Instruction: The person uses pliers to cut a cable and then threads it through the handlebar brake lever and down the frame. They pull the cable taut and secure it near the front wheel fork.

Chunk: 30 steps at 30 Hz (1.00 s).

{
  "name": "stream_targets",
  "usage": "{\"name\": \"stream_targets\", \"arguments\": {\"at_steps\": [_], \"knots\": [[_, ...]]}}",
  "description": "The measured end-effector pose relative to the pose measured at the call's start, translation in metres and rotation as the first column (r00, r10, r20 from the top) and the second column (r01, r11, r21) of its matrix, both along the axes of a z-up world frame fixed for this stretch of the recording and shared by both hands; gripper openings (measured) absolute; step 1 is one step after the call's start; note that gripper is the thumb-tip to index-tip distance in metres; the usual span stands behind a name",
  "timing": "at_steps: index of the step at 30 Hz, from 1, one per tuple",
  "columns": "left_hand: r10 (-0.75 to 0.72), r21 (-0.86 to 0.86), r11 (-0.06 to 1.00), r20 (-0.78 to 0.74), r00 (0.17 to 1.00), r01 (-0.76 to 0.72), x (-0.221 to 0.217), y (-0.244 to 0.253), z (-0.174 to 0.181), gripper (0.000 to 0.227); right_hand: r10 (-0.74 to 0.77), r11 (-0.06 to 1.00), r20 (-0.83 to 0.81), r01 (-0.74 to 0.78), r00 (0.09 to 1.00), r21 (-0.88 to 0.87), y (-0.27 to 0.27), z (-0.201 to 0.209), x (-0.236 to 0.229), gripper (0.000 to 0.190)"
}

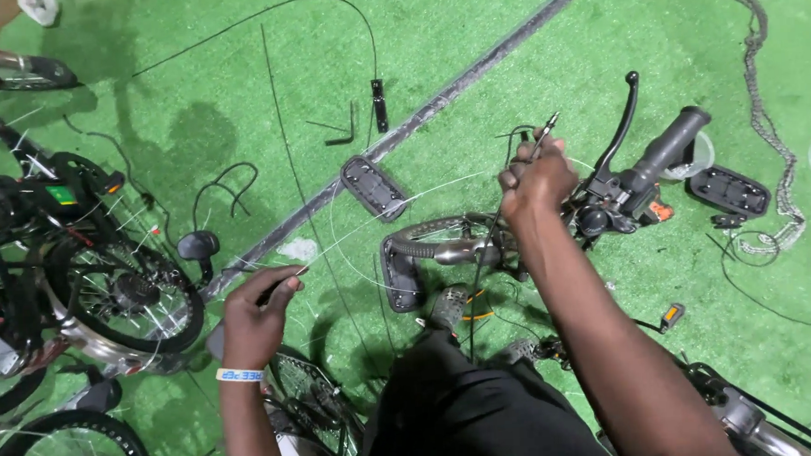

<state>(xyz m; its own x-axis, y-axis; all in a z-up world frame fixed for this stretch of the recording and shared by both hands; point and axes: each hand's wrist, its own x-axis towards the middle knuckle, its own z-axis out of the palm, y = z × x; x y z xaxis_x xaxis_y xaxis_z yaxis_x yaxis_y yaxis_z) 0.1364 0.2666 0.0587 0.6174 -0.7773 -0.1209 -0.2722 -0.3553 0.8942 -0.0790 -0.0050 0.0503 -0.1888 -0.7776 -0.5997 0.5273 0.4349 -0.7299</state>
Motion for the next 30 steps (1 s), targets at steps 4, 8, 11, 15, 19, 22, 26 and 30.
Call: {"name": "stream_targets", "arguments": {"at_steps": [4, 8, 11, 15, 19, 22, 26, 30], "knots": [[0.003, -0.078, 0.997, 0.056, 0.998, 0.001, -0.002, -0.004, 0.001, 0.022, -0.043, 0.997, -0.015, 0.043, 0.999, 0.057, -0.038, -0.073, -0.018, 0.03], [0.014, -0.112, 0.994, 0.08, 0.997, -0.005, -0.005, 0.0, -0.005, 0.021, -0.03, 0.999, -0.111, 0.035, 0.993, 0.041, -0.052, -0.09, -0.027, 0.028], [0.012, -0.131, 0.991, 0.107, 0.994, 0.002, -0.003, -0.012, -0.006, 0.019, -0.023, 1.0, -0.021, 0.023, 1.0, -0.014, -0.045, -0.043, -0.011, 0.02], [0.018, -0.14, 0.99, 0.124, 0.992, 0.0, -0.004, -0.007, -0.005, 0.019, -0.101, 0.994, 0.116, 0.096, 0.988, 0.046, -0.015, -0.027, -0.006, 0.019], [0.014, -0.024, 1.0, 0.189, 0.982, -0.01, -0.002, 0.0, -0.004, 0.021, -0.3, 0.954, 0.129, 0.3, 0.945, 0.02, -0.018, -0.027, -0.008, 0.017], [0.032, 0.0, 0.999, 0.191, 0.981, -0.033, -0.003, 0.003, -0.009, 0.02, -0.371, 0.927, 0.064, 0.365, 0.926, 0.084, -0.038, -0.045, -0.011, 0.016], [0.019, 0.018, 1.0, 0.168, 0.986, -0.022, -0.01, -0.006, -0.016, 0.019, -0.315, 0.949, 0.08, 0.314, 0.946, 0.025, -0.023, -0.031, -0.007, 0.012], [0.005, -0.045, 0.999, 0.277, 0.961, 0.008, -0.031, -0.043, -0.022, 0.042, -0.059, 0.992, 0.075, 0.051, 0.995, 0.116, -0.011, -0.052, -0.016, 0.017]]}}
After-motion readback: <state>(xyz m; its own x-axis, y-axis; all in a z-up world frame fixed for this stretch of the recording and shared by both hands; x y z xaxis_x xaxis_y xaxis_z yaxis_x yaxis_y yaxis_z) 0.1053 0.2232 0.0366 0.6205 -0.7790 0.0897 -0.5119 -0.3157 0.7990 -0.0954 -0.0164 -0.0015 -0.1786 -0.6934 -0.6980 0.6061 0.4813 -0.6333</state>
